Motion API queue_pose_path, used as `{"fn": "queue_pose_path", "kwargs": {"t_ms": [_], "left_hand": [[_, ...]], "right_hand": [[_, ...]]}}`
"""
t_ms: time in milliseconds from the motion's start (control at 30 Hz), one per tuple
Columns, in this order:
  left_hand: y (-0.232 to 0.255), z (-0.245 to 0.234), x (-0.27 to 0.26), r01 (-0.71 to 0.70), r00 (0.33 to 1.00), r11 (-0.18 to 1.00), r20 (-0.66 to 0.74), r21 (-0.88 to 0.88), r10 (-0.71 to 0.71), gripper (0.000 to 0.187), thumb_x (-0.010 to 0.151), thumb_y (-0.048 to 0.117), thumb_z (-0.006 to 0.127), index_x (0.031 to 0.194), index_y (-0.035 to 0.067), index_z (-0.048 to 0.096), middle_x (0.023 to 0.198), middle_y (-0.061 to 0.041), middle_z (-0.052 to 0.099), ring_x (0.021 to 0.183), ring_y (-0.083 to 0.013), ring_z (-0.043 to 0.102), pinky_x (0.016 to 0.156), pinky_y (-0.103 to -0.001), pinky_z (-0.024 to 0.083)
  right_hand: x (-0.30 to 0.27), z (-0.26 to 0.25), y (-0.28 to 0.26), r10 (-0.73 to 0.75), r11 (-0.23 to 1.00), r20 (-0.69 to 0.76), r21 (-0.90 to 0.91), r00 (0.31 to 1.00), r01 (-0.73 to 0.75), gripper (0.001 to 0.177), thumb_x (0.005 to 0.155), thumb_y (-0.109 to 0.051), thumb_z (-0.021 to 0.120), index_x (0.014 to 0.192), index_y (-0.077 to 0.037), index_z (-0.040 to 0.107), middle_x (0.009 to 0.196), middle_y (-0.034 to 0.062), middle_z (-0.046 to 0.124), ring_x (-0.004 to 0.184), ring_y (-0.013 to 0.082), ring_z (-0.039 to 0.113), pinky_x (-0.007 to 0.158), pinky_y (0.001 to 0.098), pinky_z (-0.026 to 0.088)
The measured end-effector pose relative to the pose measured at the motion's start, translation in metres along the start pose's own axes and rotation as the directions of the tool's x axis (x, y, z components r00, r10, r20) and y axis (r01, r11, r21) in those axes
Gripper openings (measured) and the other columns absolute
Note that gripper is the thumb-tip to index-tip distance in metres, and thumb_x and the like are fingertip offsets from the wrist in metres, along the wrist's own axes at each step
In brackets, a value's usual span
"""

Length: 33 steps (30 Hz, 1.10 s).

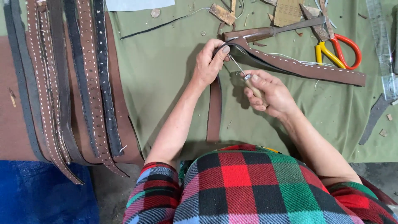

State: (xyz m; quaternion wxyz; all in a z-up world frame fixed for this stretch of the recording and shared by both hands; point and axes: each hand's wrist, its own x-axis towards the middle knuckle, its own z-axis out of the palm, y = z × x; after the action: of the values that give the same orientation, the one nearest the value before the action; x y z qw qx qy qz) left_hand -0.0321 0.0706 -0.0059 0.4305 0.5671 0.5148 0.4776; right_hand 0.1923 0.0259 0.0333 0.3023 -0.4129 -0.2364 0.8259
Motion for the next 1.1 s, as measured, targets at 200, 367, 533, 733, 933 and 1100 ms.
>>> {"fn": "queue_pose_path", "kwargs": {"t_ms": [200, 367, 533, 733, 933, 1100], "left_hand": [[-0.001, 0.001, -0.001, -0.087, 0.996, 0.995, -0.040, -0.055, 0.085, 0.025, 0.103, 0.037, 0.055, 0.106, 0.013, 0.063, 0.077, 0.004, 0.064, 0.071, -0.0084, 0.060, 0.072, -0.025, 0.051], [-0.001, 0.004, 0.000, -0.086, 0.995, 0.996, -0.050, -0.014, 0.086, 0.025, 0.100, 0.038, 0.058, 0.093, 0.015, 0.057, 0.074, 0.005, 0.060, 0.063, -0.0080, 0.054, 0.064, -0.025, 0.046], [0.008, 0.000, -0.002, 0.018, 0.998, 0.999, -0.067, -0.032, -0.020, 0.035, 0.097, 0.047, 0.058, 0.084, 0.016, 0.048, 0.054, 0.004, 0.052, 0.049, -0.0072, 0.051, 0.057, -0.025, 0.045], [0.007, -0.002, -0.002, 0.048, 0.997, 0.998, -0.060, -0.038, -0.050, 0.039, 0.095, 0.051, 0.057, 0.082, 0.015, 0.051, 0.054, 0.003, 0.054, 0.047, -0.0078, 0.054, 0.057, -0.024, 0.045], [0.007, -0.002, 0.000, 0.033, 0.997, 0.998, -0.073, -0.061, -0.037, 0.039, 0.094, 0.050, 0.060, 0.079, 0.015, 0.050, 0.053, 0.003, 0.054, 0.048, -0.0070, 0.052, 0.054, -0.024, 0.045], [0.010, -0.009, 0.001, 0.070, 0.982, 0.975, -0.158, -0.210, -0.105, 0.034, 0.094, 0.044, 0.060, 0.079, 0.015, 0.051, 0.061, 0.003, 0.060, 0.046, -0.0061, 0.052, 0.049, -0.023, 0.044]], "right_hand": [[-0.009, -0.004, 0.012, -0.259, 0.806, 0.010, -0.548, 0.966, 0.222, 0.028, 0.105, -0.017, 0.056, 0.132, -0.011, 0.062, 0.073, 0.0065, 0.056, 0.048, 0.0106, 0.044, 0.037, 0.0219, 0.030], [-0.010, -0.011, 0.016, -0.219, 0.852, -0.001, -0.489, 0.976, 0.190, 0.028, 0.105, -0.021, 0.057, 0.131, -0.010, 0.061, 0.073, 0.0070, 0.055, 0.048, 0.0111, 0.043, 0.038, 0.0222, 0.028], [-0.006, -0.012, 0.023, -0.363, 0.632, 0.061, -0.717, 0.930, 0.294, 0.036, 0.103, -0.016, 0.063, 0.137, -0.011, 0.057, 0.081, -0.0021, 0.057, 0.056, 0.0082, 0.045, 0.053, 0.0222, 0.041], [-0.002, -0.010, 0.026, -0.289, 0.865, 0.044, -0.417, 0.956, 0.281, 0.026, 0.105, -0.015, 0.060, 0.130, -0.011, 0.062, 0.073, 0.0086, 0.059, 0.045, 0.0108, 0.043, 0.034, 0.0220, 0.031], [-0.004, 0.014, 0.006, -0.132, 0.753, -0.092, -0.657, 0.987, 0.039, 0.026, 0.103, -0.022, 0.061, 0.125, -0.008, 0.061, 0.065, 0.0065, 0.051, 0.049, 0.0134, 0.045, 0.042, 0.0256, 0.038], [-0.022, -0.008, 0.019, -0.391, 0.431, 0.103, -0.857, 0.914, 0.281, 0.033, 0.092, -0.029, 0.077, 0.122, -0.015, 0.071, 0.103, -0.0028, 0.067, 0.086, 0.0076, 0.056, 0.076, 0.0219, 0.045]]}}
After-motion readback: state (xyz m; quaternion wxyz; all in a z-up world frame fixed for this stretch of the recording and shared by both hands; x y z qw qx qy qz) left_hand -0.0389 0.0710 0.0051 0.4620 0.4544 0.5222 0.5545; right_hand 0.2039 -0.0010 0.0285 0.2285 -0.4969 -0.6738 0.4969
